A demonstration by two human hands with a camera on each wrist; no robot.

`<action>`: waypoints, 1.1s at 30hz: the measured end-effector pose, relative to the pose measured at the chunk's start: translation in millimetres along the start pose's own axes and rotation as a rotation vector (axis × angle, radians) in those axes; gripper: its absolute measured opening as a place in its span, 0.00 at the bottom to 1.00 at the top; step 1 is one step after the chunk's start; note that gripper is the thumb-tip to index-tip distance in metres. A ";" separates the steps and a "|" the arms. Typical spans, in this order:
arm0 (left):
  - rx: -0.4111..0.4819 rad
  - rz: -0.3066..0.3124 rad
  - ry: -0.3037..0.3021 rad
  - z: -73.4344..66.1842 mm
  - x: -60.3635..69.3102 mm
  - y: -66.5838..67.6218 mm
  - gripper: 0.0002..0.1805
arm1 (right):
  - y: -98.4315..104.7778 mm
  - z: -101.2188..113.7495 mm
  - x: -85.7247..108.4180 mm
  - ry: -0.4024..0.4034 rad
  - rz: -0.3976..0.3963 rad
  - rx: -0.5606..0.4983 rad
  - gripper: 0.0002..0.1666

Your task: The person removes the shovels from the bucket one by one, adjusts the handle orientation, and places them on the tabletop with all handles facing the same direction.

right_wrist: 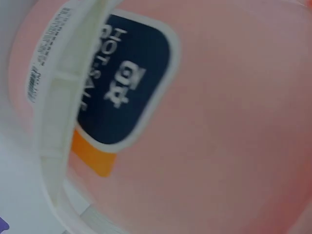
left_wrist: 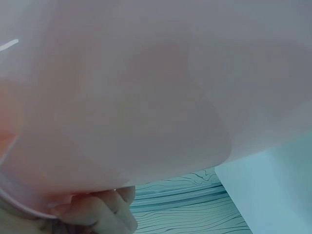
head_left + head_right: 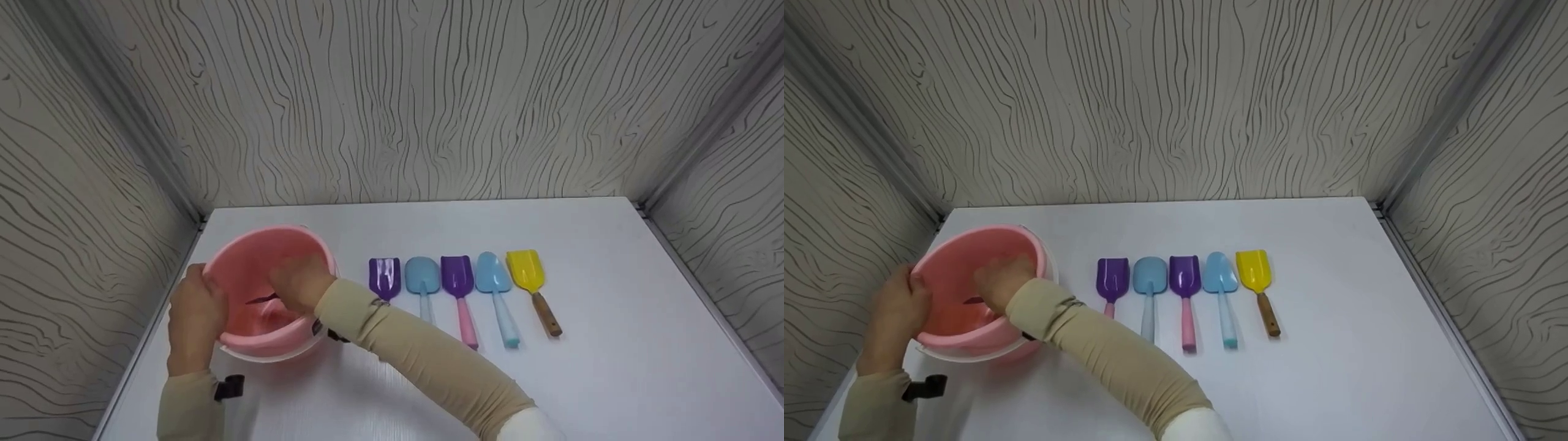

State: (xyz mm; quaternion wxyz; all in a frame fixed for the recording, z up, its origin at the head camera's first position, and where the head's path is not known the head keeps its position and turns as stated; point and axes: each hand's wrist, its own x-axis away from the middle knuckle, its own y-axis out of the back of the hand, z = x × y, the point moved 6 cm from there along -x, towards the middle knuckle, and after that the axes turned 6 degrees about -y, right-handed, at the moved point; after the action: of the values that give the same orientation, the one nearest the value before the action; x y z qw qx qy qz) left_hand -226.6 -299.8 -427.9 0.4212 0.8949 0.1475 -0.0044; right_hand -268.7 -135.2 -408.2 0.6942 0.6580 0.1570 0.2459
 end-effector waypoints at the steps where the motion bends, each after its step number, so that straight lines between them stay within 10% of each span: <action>1: -0.001 -0.011 -0.008 -1.2 -0.5 0.8 0.25 | 2.7 -0.4 -0.6 0.004 -0.003 0.016 0.07; 4: -0.004 -0.038 -0.026 -3.7 -2.7 2.8 0.25 | 12.3 0.2 -1.9 0.054 -0.050 0.156 0.08; 33: 0.018 0.012 0.026 0.1 -0.1 -1.7 0.27 | 48.2 -56.3 52.0 -0.022 -0.229 0.015 0.17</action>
State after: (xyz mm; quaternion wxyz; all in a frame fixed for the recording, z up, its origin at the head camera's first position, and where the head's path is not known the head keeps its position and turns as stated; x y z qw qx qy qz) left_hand -227.1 -298.9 -429.2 0.4113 0.8995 0.1475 0.0084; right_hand -262.5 -59.0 -359.7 0.7146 0.6435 0.2254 0.1567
